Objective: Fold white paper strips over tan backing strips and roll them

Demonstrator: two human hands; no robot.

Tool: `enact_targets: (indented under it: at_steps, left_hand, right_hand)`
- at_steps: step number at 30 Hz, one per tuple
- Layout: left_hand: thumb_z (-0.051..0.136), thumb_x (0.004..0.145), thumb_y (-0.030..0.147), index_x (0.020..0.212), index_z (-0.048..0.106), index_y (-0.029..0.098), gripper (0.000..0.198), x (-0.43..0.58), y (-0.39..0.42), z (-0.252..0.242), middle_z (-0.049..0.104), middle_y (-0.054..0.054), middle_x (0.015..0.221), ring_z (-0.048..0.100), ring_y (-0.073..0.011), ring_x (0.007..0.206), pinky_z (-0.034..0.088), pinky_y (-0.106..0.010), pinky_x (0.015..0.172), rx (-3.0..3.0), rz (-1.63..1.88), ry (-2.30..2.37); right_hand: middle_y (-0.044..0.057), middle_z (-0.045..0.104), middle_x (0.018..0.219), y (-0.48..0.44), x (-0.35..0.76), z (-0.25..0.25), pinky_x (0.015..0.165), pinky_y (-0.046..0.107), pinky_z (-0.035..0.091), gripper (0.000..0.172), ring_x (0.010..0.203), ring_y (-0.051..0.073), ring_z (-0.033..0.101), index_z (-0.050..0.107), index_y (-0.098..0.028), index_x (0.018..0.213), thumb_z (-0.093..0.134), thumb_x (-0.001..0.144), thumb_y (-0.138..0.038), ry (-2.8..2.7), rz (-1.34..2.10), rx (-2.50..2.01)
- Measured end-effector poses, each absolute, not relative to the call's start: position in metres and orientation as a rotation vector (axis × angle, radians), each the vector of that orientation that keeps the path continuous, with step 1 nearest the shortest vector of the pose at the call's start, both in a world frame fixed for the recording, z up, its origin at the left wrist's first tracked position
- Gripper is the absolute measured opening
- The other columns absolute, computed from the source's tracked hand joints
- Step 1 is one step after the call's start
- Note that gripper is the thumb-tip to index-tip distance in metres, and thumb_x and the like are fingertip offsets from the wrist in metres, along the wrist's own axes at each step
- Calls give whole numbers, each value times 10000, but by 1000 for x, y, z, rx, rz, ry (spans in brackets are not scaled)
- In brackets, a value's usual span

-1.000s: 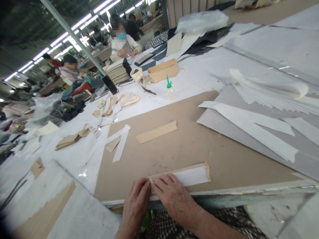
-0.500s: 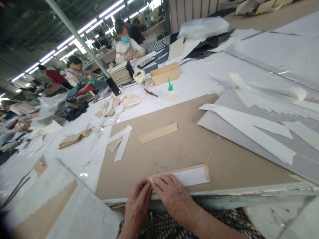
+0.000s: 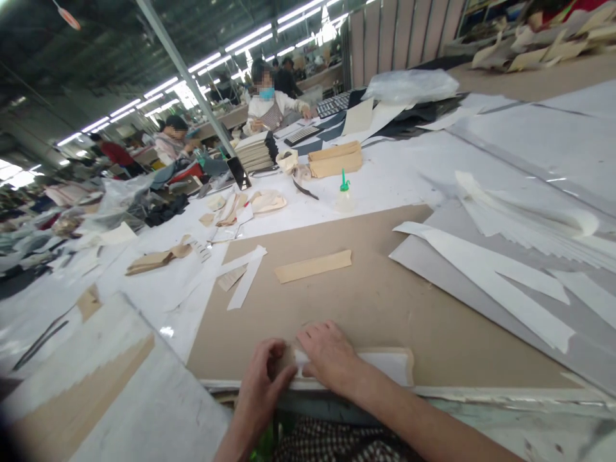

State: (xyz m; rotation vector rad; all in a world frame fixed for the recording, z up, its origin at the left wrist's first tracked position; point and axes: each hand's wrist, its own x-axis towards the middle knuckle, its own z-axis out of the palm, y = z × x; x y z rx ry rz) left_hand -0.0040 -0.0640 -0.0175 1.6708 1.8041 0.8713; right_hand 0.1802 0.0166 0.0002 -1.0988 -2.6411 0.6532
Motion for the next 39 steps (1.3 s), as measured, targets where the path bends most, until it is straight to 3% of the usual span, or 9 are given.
enact_targets:
  at_steps: [2,6,13,17,20,24,27,32,39]
  left_hand:
    - [695,772,133,1226,575,216,477,-6,-60,-16,646,-31,994,623,-184,874,522,-326,806,1565,850,1771]
    - [705,747,137,1335,505,220,627,-6,-49,-10,648,-11,1016,559,-113,682,471,-250,650,1360,803,1561]
    - [726,726,189,1044,675,183,322,-17,-22,4,546,67,664,499,-96,608,360,-207,555,1318,581,1382]
    - [765,673,236,1016,643,158,372,-35,-5,4,580,58,641,523,-106,559,380,-209,513,1266,483,1338]
    - [787,648,311,998,631,145,418,-46,4,4,609,38,669,552,-122,569,448,-234,523,1227,428,1287]
    - [657,799,391,919,660,132,285,-53,10,5,629,4,691,551,-120,566,475,-251,539,1260,387,1278]
    - [601,858,345,880,681,136,224,-52,11,5,613,7,672,539,-114,573,442,-236,553,1376,390,1312]
    - [660,814,172,825,692,168,34,-50,9,5,604,4,851,572,-125,796,425,-228,718,1684,461,1371]
    - [532,975,236,943,676,211,150,-52,-2,6,601,-6,958,599,-132,869,441,-225,778,2043,349,1354]
  right_hand:
    - [52,673,991,22,178,3,854,360,446,326,969,240,608,649,-181,1005,825,744,-267,-2674,725,-1059]
    - [51,635,975,26,176,7,785,306,425,213,947,222,575,642,-178,846,804,756,-283,-2686,831,-1049]
    - [6,681,869,27,181,10,657,268,397,138,778,188,618,633,-186,931,709,837,-251,-2621,976,-1119]
    - [39,698,939,25,179,6,753,305,434,93,891,229,643,657,-187,963,657,870,-195,-2587,973,-1165]
    - [65,681,1016,22,175,1,856,344,440,134,997,254,618,663,-178,970,665,843,-134,-2562,950,-1178]
    - [59,669,1014,24,172,-3,879,348,452,186,1011,249,604,663,-177,974,696,807,-102,-2531,954,-1170]
    - [48,672,987,28,173,-4,859,341,467,194,982,240,613,669,-181,975,715,803,-105,-2519,961,-1140]
    - [47,666,968,29,177,-8,832,329,483,74,971,230,610,681,-198,961,637,918,-157,-2509,918,-1057]
    - [72,632,993,22,180,-28,871,369,477,134,985,238,565,675,-181,990,554,965,-131,-2510,803,-919]
